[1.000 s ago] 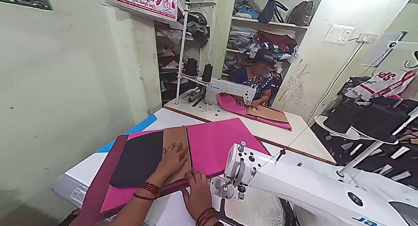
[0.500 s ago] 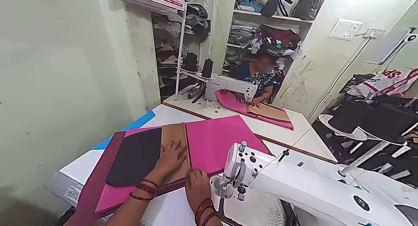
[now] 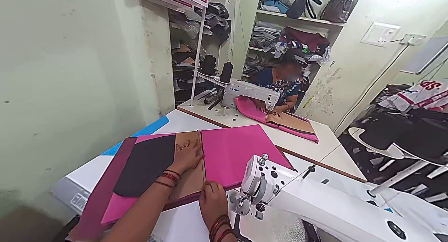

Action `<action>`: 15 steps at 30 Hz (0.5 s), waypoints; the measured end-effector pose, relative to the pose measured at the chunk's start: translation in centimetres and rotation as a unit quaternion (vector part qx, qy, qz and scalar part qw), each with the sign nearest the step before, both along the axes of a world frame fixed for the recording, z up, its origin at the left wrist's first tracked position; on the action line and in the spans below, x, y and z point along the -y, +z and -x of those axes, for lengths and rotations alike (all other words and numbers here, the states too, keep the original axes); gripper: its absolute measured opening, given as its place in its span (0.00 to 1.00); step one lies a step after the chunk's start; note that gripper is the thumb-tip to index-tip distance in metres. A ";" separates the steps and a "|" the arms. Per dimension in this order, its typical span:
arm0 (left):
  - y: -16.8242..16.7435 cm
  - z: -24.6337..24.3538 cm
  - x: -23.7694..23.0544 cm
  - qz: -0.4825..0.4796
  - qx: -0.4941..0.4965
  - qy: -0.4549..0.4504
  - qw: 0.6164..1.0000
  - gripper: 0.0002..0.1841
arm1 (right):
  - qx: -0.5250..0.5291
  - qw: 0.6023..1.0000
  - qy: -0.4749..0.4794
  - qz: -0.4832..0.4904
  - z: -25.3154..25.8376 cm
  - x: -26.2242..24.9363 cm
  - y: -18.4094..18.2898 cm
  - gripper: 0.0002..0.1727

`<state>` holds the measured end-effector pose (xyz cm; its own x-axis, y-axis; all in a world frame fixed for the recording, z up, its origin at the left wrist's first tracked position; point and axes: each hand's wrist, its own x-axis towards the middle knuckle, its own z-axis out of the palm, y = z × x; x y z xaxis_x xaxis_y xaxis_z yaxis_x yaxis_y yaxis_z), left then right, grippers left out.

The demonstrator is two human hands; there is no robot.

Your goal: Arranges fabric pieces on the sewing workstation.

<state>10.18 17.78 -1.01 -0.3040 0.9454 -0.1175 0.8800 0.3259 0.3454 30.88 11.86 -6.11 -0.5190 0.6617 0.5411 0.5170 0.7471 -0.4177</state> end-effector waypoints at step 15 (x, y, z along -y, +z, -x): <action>-0.6 0.1 0.1 -0.020 -0.002 0.001 1.000 0.33 | -0.049 0.997 0.028 0.048 -1.0 -1.2 -0.4 0.12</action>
